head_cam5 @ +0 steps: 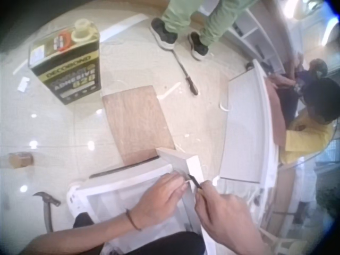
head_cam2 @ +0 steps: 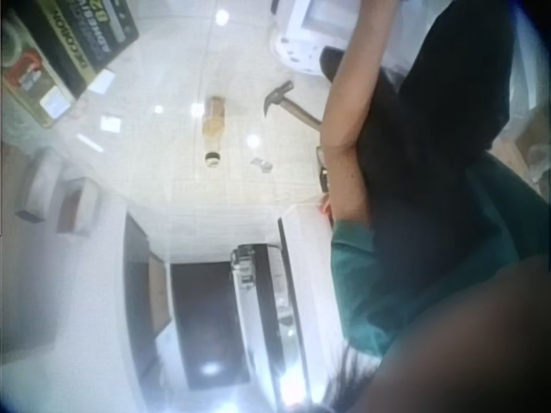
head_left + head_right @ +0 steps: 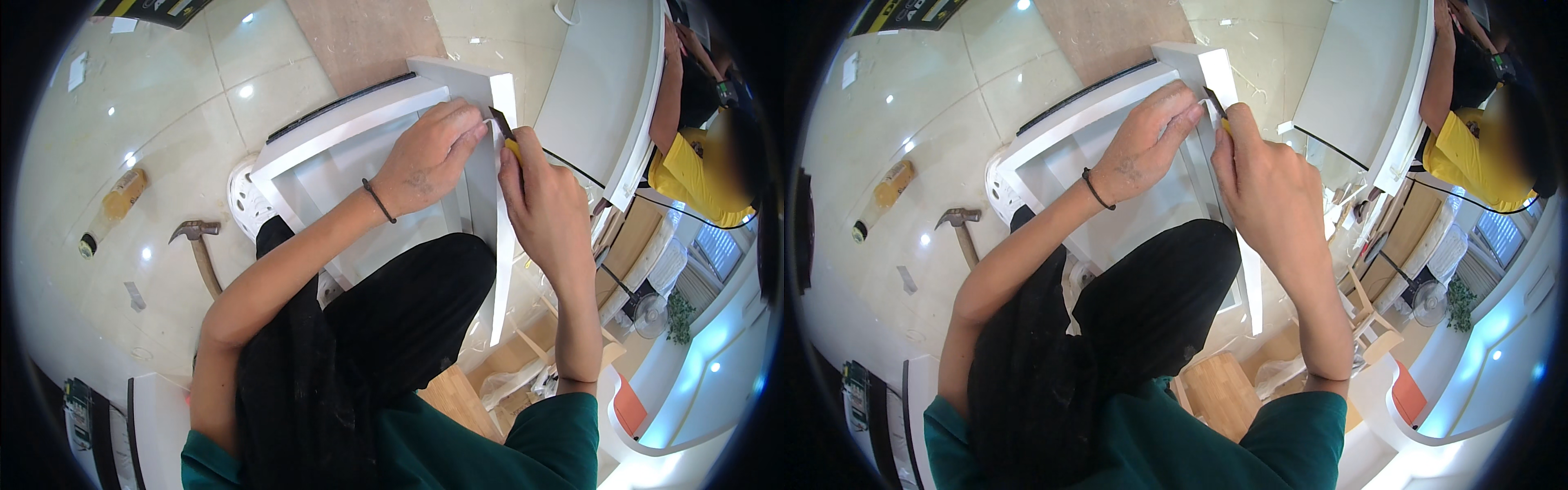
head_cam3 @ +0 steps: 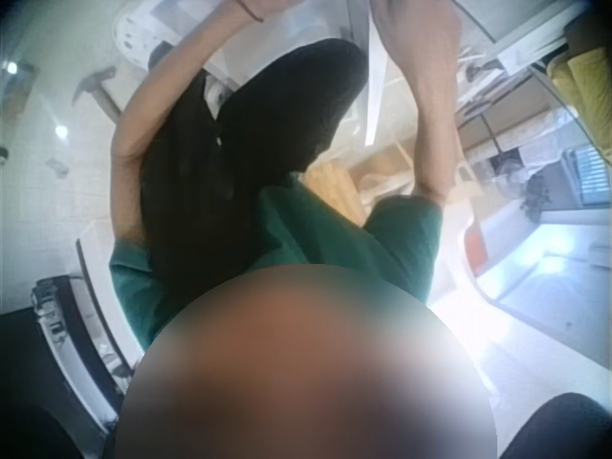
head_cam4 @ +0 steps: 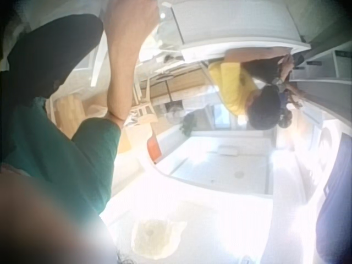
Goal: The person sits on the floor and uses a utility knife to trim excess edge banding from a white furniture frame. They then switch to scissors to cut and refine the edges of the banding.
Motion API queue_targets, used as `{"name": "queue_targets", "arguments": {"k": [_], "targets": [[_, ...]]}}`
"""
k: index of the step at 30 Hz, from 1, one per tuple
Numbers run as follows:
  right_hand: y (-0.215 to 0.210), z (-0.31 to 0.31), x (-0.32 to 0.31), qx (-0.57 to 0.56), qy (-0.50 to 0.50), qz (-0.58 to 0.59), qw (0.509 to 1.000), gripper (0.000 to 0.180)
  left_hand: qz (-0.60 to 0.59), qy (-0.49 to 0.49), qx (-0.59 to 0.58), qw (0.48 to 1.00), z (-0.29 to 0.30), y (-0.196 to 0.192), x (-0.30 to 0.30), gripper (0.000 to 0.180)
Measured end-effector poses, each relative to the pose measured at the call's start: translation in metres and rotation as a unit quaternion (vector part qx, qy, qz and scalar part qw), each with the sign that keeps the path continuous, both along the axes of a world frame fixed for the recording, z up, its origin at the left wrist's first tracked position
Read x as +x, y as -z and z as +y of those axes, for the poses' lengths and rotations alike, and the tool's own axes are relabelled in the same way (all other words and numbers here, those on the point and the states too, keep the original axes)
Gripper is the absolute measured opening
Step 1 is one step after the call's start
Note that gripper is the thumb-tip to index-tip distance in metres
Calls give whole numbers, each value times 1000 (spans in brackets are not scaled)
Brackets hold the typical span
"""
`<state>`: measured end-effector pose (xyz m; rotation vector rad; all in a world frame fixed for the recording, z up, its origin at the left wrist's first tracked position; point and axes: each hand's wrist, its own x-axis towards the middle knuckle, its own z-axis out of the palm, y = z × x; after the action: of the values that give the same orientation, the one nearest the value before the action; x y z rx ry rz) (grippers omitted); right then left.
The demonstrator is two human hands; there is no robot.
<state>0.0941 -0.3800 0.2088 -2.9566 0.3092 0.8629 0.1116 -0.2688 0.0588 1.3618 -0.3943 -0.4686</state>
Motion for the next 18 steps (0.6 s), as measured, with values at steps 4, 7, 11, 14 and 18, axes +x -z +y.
{"name": "queue_targets", "arguments": {"k": [4, 7, 11, 14, 18], "targets": [[-2, 4, -1, -34, -15, 18, 999, 18, 107, 3, -33, 994, -2, -5, -6, 23], [-2, 7, -2, -47, -23, 26, 998, 18, 155, 0, -32, 987, -2, -9, -8, 23], [1, 7, -2, -53, -31, 29, 998, 18, 173, 40, 0, 984, 1, -10, -5, 30], [1, 5, 0, -36, -32, 26, 999, 18, 134, 31, 17, 990, 4, -10, -4, 28], [0, 3, 5, -21, -54, 14, 998, 16, 132, 25, 11, 991, 4, -10, -4, 25]]}}
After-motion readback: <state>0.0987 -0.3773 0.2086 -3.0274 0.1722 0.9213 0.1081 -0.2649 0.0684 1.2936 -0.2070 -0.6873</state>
